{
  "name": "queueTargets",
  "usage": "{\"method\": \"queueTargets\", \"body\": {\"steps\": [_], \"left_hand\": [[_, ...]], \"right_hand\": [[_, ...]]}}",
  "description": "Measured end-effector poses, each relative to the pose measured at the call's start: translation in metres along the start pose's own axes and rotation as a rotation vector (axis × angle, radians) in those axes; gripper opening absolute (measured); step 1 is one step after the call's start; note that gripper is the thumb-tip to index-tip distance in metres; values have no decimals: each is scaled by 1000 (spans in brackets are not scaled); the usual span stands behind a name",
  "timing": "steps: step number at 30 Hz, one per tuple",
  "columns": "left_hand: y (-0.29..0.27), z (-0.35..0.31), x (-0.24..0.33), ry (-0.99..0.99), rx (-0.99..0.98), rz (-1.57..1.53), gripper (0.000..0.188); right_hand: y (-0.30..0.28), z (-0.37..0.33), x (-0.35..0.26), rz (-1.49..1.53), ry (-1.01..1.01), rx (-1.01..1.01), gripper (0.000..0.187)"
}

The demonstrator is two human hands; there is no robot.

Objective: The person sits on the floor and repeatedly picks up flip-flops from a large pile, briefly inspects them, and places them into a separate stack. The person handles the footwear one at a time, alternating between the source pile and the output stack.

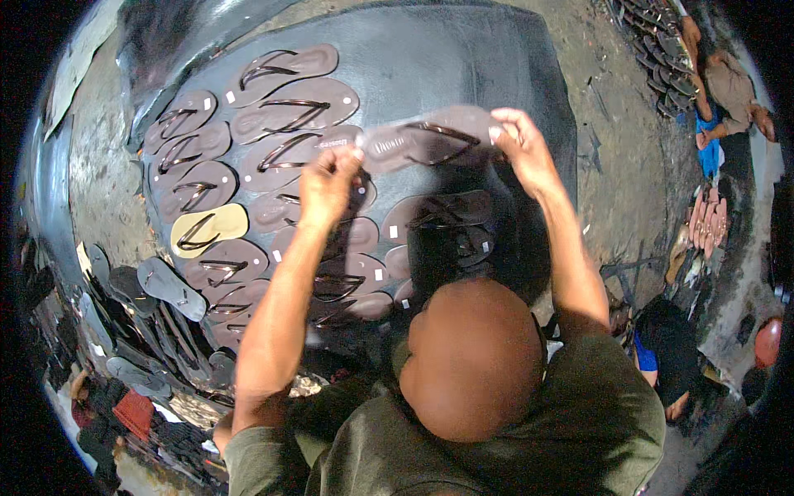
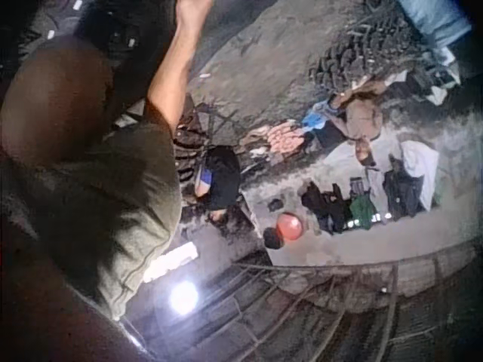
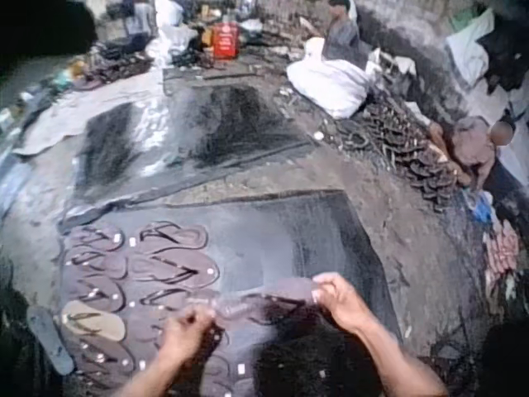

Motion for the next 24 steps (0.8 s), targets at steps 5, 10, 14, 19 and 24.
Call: {"method": "queueTargets", "body": {"steps": [5,10,14,19,24], "left_hand": [[36,2,-63,-11,73,217,33],[38,1,-64,-125,167,314,35],[42,1,-58,-61,137,262,25],[42,15,-71,110,204,597,32],[34,30,-61,22,60,964,27]], "right_hand": [[-13,-34,77,-69,154,-86,43],[-5,-46,99,-83,228,-55,43],[-3,-53,100,-130,164,-50,41],[-1,-41,71,-697,-33,-130,42],[-7,-20,58,-1003,-384,-311,40]]}}
Point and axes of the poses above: each hand's wrist, its own z-axis towards the middle knuckle, its own y-axis out of the palm, x = y × z, the point moved 1 cm from there along z, towards the middle knuckle, and after that the axes turned 11 degrees about -y, right-handed, at the moved point
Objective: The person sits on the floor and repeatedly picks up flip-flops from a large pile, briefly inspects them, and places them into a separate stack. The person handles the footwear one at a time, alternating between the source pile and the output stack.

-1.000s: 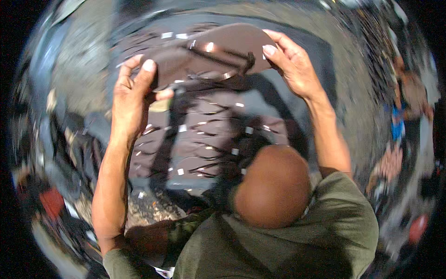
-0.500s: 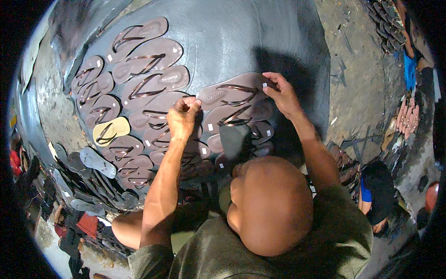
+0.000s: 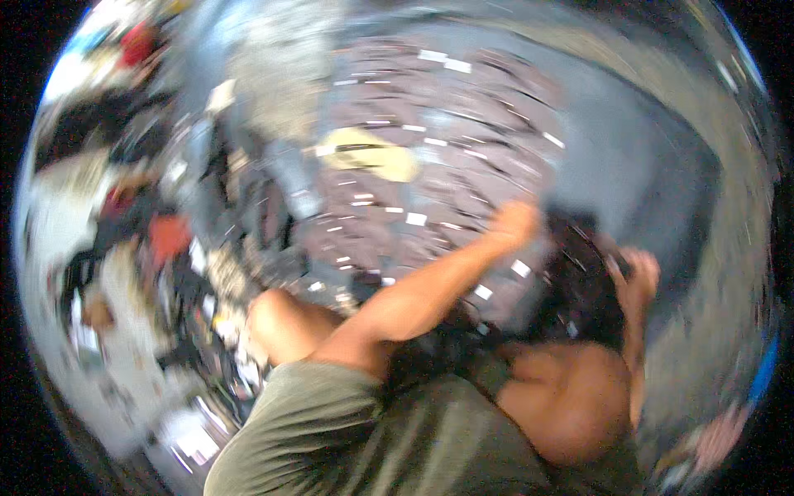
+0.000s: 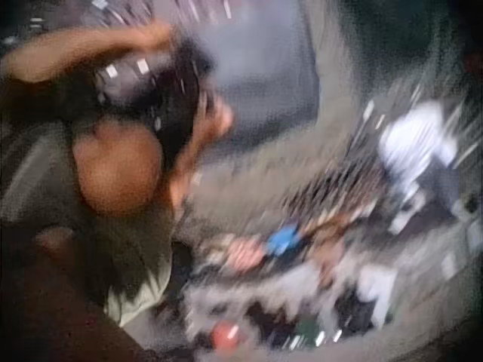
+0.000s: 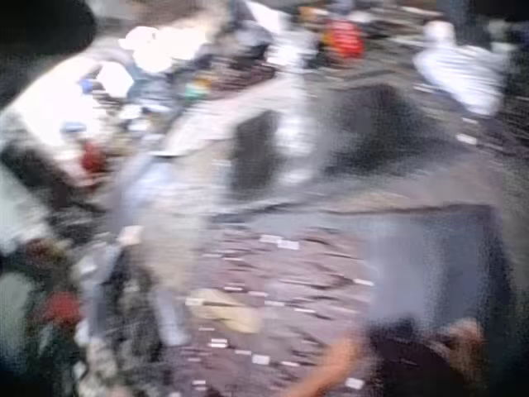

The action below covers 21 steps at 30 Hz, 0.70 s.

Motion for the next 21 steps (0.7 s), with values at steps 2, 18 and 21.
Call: {"method": "queueTargets", "body": {"steps": [2,18,21], "left_hand": [[-38,7,-18,376,-14,-317,28],[-146,-51,-657,-896,692,-919,63],[-161,-52,-629,-928,1059,-830,56]], "right_hand": [[13,-14,19,2,71,75,43],[-48,-43,-67,-69,274,147,49],[-67,-26,-154,42,157,409,46]]}}
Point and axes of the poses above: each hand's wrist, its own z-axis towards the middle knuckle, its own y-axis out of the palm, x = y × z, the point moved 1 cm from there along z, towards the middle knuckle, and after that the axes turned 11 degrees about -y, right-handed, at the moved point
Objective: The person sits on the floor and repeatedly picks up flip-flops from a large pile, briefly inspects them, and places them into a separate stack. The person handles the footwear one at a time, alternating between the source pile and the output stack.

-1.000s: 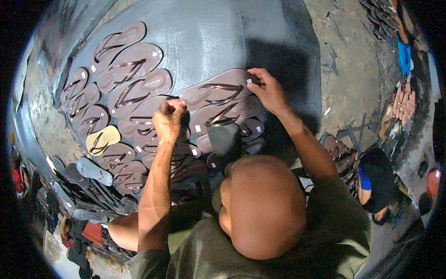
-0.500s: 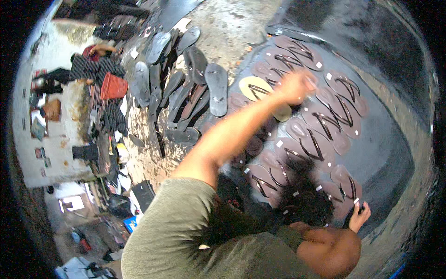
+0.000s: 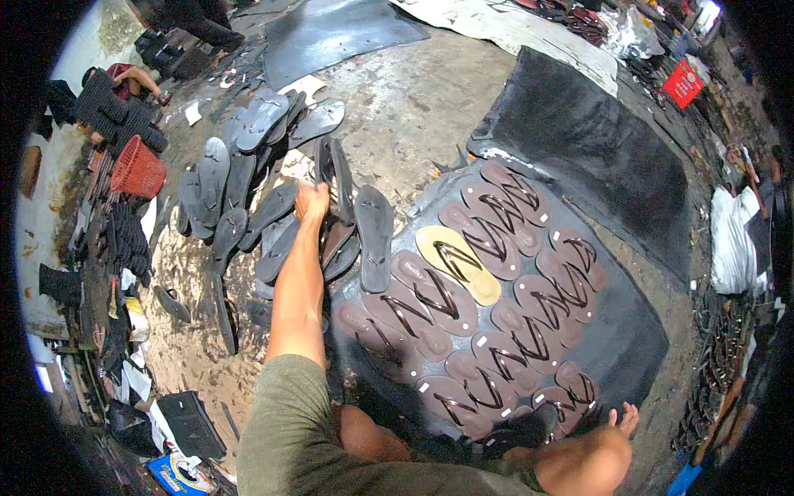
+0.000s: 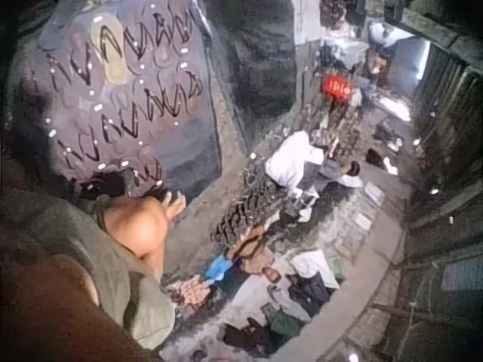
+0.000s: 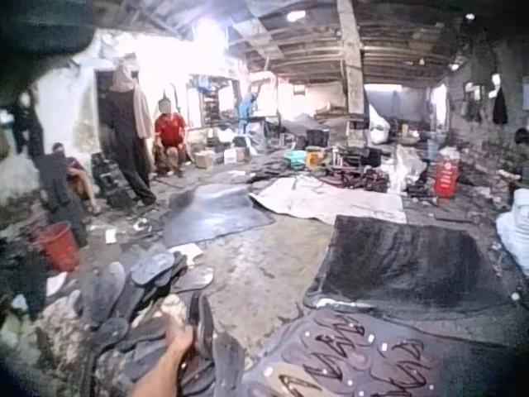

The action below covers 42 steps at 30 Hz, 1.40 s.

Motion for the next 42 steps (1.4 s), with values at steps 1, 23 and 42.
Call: {"method": "queueTargets", "body": {"steps": [1,23,42], "left_hand": [[-11,-6,12,132,158,15,48],[-1,-331,238,299,-566,-240,50],[177,-620,166,131,-1442,102,34]], "right_hand": [[-2,1,-18,101,-10,114,43],[155,133,-125,1020,-47,-421,97],[88,59,185,1272,618,-72,46]]}}
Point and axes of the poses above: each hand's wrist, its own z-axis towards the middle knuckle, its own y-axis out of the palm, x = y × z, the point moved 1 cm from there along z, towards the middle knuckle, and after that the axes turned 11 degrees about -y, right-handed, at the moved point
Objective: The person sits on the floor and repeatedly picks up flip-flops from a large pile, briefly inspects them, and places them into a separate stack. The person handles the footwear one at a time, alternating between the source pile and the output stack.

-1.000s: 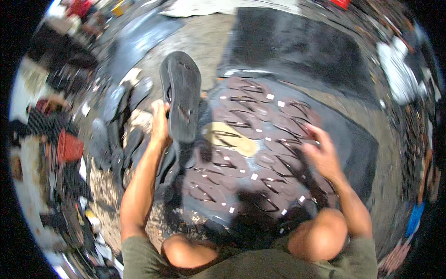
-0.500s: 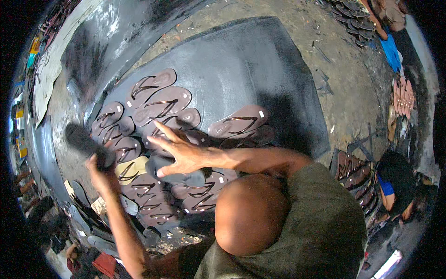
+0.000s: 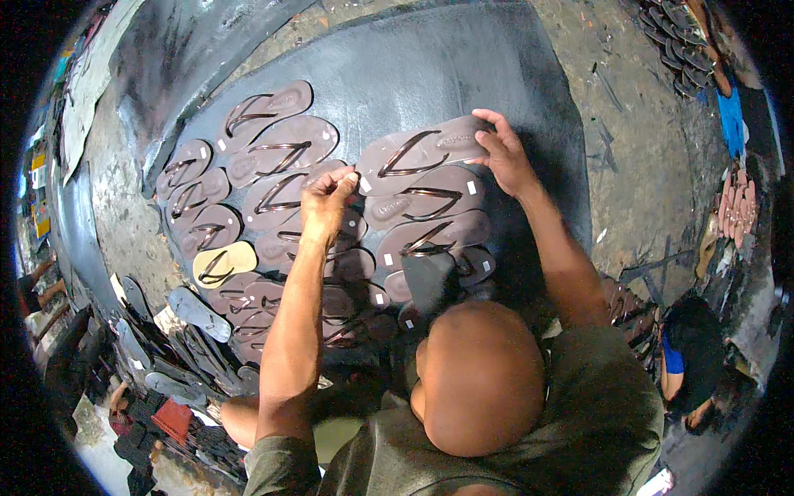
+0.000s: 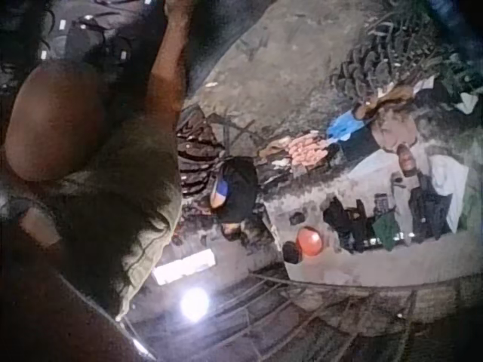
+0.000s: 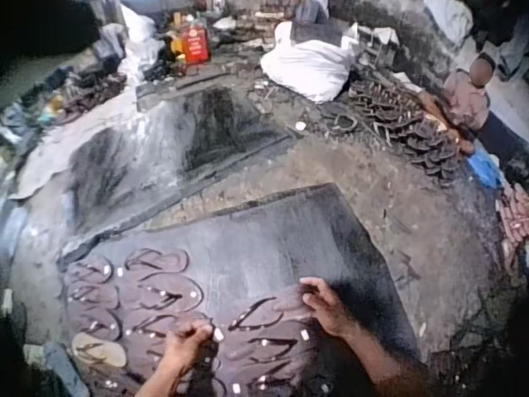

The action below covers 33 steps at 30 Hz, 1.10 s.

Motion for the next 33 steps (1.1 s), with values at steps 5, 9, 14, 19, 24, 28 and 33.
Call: {"method": "queueTargets", "body": {"steps": [5,9,14,19,24,28,33], "left_hand": [[9,18,-13,114,114,122,26],[11,17,-8,224,214,277,24],[12,16,-3,455,235,500,14],[21,26,4,324,267,748,18],[-47,14,17,516,-19,702,32],[-224,-2,25,591,346,844,41],[-452,-90,-59,120,849,687,39]], "right_hand": [[0,2,35,160,6,35,46],[-5,4,37,110,91,8,46],[-18,5,24,-850,-243,-105,41],[-23,15,16,-1190,-326,-119,40],[-24,-8,31,-389,-169,50,38],[-45,-15,56,-1116,-387,140,46],[-101,5,81,-1214,-467,-42,48]]}}
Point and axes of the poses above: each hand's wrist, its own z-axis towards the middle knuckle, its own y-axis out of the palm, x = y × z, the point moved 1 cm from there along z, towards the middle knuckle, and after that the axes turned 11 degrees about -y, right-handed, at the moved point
